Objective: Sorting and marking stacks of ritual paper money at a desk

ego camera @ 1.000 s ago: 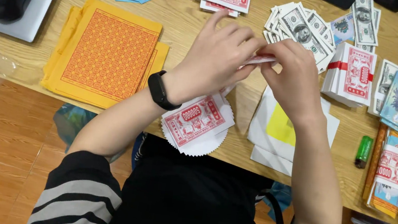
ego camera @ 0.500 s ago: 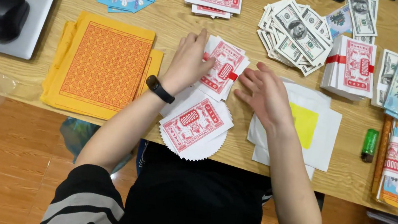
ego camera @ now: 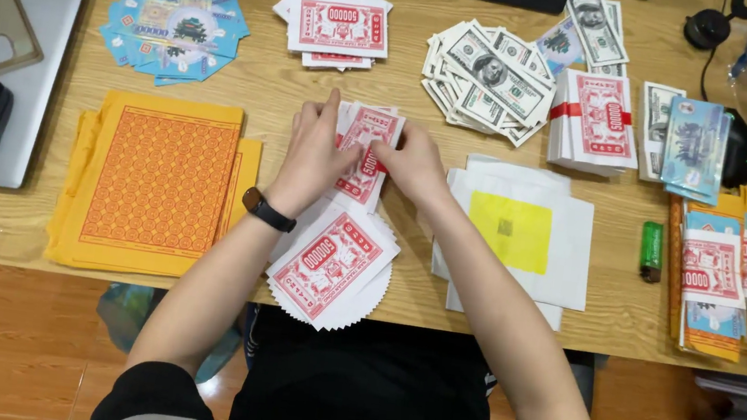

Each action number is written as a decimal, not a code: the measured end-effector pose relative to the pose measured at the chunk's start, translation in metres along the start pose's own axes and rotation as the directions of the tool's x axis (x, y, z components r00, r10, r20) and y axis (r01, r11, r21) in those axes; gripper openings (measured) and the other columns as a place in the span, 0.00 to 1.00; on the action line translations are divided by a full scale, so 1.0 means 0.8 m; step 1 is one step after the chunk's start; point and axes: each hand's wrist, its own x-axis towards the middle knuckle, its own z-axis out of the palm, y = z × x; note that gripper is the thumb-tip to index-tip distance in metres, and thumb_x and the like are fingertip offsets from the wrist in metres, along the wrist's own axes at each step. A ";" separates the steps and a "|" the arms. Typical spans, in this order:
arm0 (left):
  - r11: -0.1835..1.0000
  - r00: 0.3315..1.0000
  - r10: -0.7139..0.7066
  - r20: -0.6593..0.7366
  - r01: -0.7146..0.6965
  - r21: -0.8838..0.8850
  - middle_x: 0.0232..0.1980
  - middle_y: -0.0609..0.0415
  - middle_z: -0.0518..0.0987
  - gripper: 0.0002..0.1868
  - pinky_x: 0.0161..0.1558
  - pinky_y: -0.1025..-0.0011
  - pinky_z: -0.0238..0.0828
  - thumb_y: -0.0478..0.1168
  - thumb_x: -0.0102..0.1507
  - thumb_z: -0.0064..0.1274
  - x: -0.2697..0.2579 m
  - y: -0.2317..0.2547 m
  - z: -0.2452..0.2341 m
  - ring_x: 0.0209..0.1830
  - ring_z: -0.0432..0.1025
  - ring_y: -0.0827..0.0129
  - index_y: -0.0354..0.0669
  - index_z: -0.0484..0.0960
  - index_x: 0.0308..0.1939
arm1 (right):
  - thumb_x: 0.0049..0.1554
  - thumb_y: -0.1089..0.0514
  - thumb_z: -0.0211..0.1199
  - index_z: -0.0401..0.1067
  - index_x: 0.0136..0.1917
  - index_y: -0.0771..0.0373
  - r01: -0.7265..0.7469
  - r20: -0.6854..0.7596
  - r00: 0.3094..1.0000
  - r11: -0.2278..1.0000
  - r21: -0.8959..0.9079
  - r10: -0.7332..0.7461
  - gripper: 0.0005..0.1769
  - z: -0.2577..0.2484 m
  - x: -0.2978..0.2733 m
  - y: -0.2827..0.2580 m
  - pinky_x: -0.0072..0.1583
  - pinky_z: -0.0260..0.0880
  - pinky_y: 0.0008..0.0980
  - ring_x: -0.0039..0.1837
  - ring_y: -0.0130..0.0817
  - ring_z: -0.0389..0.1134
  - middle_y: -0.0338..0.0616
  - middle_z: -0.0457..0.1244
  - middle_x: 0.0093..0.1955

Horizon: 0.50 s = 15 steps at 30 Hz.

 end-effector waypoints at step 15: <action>0.807 0.957 0.018 -0.290 -0.185 -0.561 0.55 0.38 0.66 0.22 0.62 0.52 0.58 0.33 0.66 0.40 0.007 0.011 0.038 0.60 0.64 0.45 0.35 0.61 0.64 | 0.54 0.73 0.47 0.67 0.54 0.62 0.548 -0.416 0.821 0.743 0.384 -0.391 0.17 0.011 -0.019 -0.016 0.60 0.64 0.39 0.54 0.33 0.61 0.42 0.62 0.47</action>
